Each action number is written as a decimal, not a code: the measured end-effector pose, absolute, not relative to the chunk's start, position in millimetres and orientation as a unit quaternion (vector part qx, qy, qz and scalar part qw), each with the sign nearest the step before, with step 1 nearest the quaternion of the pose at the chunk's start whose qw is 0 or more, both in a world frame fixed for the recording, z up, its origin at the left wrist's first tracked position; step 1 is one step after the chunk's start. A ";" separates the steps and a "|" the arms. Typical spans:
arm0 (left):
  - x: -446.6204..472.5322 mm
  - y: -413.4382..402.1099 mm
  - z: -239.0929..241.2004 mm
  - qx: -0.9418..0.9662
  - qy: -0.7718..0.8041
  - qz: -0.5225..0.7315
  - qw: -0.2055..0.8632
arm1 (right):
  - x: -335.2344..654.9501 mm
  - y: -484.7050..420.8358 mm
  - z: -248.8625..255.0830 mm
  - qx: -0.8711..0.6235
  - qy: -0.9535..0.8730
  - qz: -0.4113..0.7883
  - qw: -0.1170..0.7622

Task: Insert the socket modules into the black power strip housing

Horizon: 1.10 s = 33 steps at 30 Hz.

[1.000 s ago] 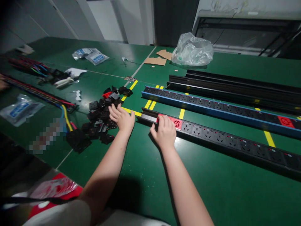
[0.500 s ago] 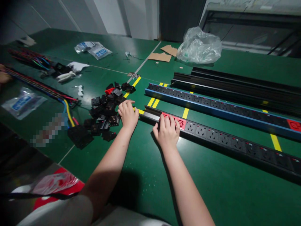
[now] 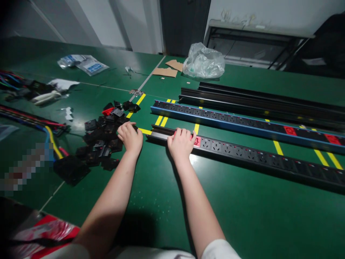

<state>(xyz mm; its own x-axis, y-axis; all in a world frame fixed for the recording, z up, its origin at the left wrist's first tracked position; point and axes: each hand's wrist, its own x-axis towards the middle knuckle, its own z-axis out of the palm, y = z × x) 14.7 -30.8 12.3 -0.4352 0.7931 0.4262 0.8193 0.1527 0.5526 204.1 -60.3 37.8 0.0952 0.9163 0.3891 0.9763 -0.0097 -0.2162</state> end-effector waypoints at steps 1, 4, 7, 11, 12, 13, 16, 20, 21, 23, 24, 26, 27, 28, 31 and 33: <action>14.9 -30.8 12.7 -0.534 -0.760 -0.369 0.022 | 205.9 -61.0 39.1 -0.707 -0.670 -0.061 0.220; 15.8 -30.2 13.1 -0.534 -0.775 -0.335 0.044 | 212.4 -63.3 43.5 -0.719 -0.659 -0.051 0.216; 14.8 -28.5 10.7 -0.529 -0.787 -0.315 0.043 | 218.2 -64.8 43.5 -0.729 -0.652 -0.072 0.194; 10.0 -25.6 5.8 -0.539 -0.773 -0.334 0.025 | 223.3 -65.6 39.5 -0.719 -0.663 -0.081 0.192; 8.9 -24.9 5.2 -0.545 -0.762 -0.349 0.022 | 225.0 -66.0 39.7 -0.717 -0.665 -0.074 0.198; 8.0 -24.2 5.0 -0.550 -0.749 -0.369 0.020 | 227.2 -66.6 40.5 -0.713 -0.668 -0.064 0.204; 6.2 -21.8 5.9 -0.557 -0.700 -0.447 0.003 | 235.7 -69.0 45.1 -0.720 -0.664 -0.044 0.199; 1.7 -18.3 6.1 -0.562 -0.631 -0.529 -0.072 | 243.2 -71.3 45.5 -0.737 -0.650 -0.074 0.170; -0.1 -17.4 5.3 -0.564 -0.621 -0.537 -0.088 | 243.7 -71.4 43.9 -0.735 -0.652 -0.084 0.168; -3.9 -15.7 3.3 -0.563 -0.612 -0.545 -0.106 | 244.0 -71.6 40.0 -0.728 -0.657 -0.099 0.172; -5.6 -15.0 2.4 -0.563 -0.610 -0.547 -0.109 | 244.3 -71.7 38.3 -0.724 -0.660 -0.102 0.176; -7.7 -14.1 1.4 -0.566 -0.605 -0.550 -0.107 | 246.3 -72.5 36.4 -0.714 -0.667 -0.098 0.188; -8.1 -14.0 1.4 -0.568 -0.604 -0.549 -0.104 | 248.2 -73.2 36.6 -0.708 -0.673 -0.091 0.193; -8.1 -14.1 1.6 -0.572 -0.603 -0.547 -0.101 | 250.7 -74.0 37.4 -0.701 -0.680 -0.084 0.197; -6.5 -14.9 2.1 -0.570 -0.605 -0.547 -0.103 | 261.4 -77.0 42.3 -0.689 -0.694 -0.077 0.197; -5.5 -14.9 1.0 -0.552 -0.607 -0.560 -0.116 | 269.7 -78.6 45.5 -0.682 -0.705 -0.089 0.173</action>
<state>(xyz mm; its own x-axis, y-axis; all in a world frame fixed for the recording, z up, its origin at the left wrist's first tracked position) -5.5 -14.9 1.0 -0.3648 0.7994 0.4774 0.5402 -0.2359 0.8078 269.7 -78.6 45.5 -0.0107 0.9306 0.3660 0.9925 0.0546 -0.1097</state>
